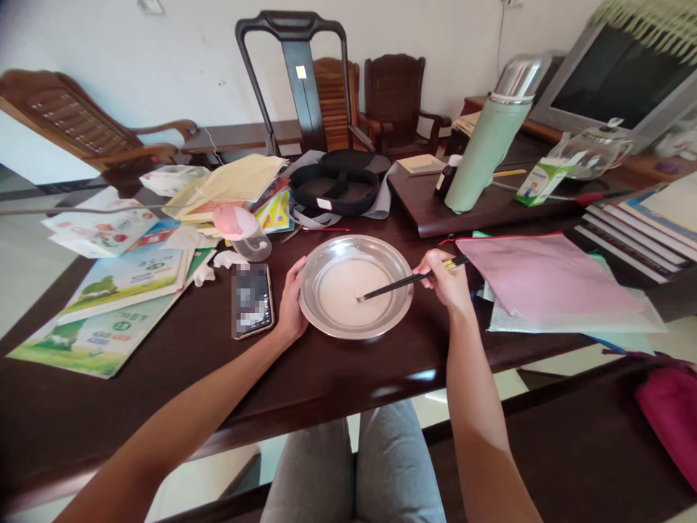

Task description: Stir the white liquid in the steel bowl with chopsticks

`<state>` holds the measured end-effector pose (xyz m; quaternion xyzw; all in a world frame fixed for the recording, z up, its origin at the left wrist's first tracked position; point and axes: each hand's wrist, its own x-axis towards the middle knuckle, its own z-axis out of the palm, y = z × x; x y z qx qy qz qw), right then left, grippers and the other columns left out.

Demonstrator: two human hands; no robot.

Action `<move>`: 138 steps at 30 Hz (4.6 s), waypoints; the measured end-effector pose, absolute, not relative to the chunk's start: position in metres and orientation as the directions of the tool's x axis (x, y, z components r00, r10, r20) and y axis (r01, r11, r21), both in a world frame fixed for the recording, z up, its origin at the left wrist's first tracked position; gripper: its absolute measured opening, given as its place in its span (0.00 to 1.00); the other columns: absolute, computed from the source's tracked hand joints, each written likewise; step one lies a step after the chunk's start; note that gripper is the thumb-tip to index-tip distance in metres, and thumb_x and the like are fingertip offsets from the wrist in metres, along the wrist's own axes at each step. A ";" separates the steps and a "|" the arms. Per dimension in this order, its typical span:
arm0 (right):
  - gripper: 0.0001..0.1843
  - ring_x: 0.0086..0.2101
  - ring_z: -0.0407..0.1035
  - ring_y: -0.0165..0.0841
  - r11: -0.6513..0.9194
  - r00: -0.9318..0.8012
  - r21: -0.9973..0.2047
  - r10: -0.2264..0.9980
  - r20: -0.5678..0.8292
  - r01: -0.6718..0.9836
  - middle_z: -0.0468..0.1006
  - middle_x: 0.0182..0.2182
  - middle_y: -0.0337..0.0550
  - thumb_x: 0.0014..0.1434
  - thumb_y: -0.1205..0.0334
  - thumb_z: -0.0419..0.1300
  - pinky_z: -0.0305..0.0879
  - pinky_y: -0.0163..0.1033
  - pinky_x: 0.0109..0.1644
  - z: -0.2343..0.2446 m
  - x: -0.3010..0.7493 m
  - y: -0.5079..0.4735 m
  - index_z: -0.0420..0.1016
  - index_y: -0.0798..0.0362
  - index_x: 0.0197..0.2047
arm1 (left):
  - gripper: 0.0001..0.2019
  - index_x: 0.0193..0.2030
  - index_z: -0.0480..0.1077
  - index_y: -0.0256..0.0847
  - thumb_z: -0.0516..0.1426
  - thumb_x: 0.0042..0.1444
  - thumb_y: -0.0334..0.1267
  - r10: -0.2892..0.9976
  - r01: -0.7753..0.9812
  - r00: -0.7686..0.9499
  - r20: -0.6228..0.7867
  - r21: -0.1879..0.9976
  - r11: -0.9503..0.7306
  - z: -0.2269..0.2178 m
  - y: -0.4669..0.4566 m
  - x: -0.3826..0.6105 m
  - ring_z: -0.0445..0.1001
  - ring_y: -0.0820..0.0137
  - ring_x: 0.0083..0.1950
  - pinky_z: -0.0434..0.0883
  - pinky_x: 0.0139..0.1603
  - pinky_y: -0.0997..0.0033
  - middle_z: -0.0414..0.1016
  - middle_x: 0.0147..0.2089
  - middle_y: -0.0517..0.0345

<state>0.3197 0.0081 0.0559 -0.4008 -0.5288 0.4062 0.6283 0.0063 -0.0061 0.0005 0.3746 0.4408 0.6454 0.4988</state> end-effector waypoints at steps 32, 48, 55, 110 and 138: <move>0.31 0.21 0.71 0.31 0.325 0.038 -0.938 0.946 0.323 -0.116 0.86 0.27 0.39 0.57 0.33 0.77 0.65 0.37 0.23 0.055 0.310 0.008 0.66 0.46 0.32 | 0.28 0.62 0.78 0.50 0.69 0.60 0.60 0.975 -0.323 -0.218 0.042 0.940 -0.112 0.001 -0.007 0.006 0.73 0.50 0.76 0.71 0.76 0.50 0.78 0.73 0.49; 0.30 0.19 0.70 0.30 0.363 0.185 -0.929 0.920 0.345 -0.075 0.83 0.24 0.38 0.54 0.32 0.79 0.65 0.35 0.19 0.053 0.324 0.014 0.73 0.48 0.30 | 0.32 0.62 0.77 0.49 0.70 0.57 0.64 0.976 -0.317 -0.212 0.048 0.941 -0.115 0.003 -0.008 0.006 0.74 0.49 0.74 0.71 0.75 0.50 0.78 0.73 0.48; 0.29 0.17 0.67 0.30 0.298 0.039 -0.951 0.955 0.295 -0.088 0.84 0.24 0.40 0.50 0.35 0.82 0.60 0.36 0.16 0.056 0.318 0.009 0.74 0.48 0.29 | 0.30 0.63 0.77 0.50 0.68 0.60 0.63 0.978 -0.299 -0.202 0.052 0.948 -0.112 0.001 -0.007 0.005 0.73 0.49 0.75 0.70 0.75 0.49 0.77 0.73 0.47; 0.31 0.18 0.67 0.30 0.352 0.182 -0.930 0.926 0.330 -0.103 0.83 0.22 0.40 0.55 0.30 0.77 0.61 0.36 0.19 0.056 0.316 0.014 0.72 0.47 0.28 | 0.31 0.61 0.78 0.50 0.70 0.57 0.64 0.975 -0.313 -0.213 0.058 0.941 -0.125 0.001 -0.007 0.005 0.74 0.49 0.75 0.71 0.75 0.50 0.79 0.72 0.48; 0.30 0.19 0.70 0.29 0.388 0.205 -0.913 0.911 0.358 -0.130 0.84 0.23 0.40 0.55 0.32 0.78 0.64 0.34 0.19 0.056 0.318 0.013 0.76 0.49 0.28 | 0.29 0.63 0.77 0.48 0.68 0.61 0.62 0.971 -0.271 -0.237 0.034 0.958 -0.099 0.003 -0.007 0.007 0.76 0.52 0.73 0.73 0.73 0.54 0.80 0.71 0.49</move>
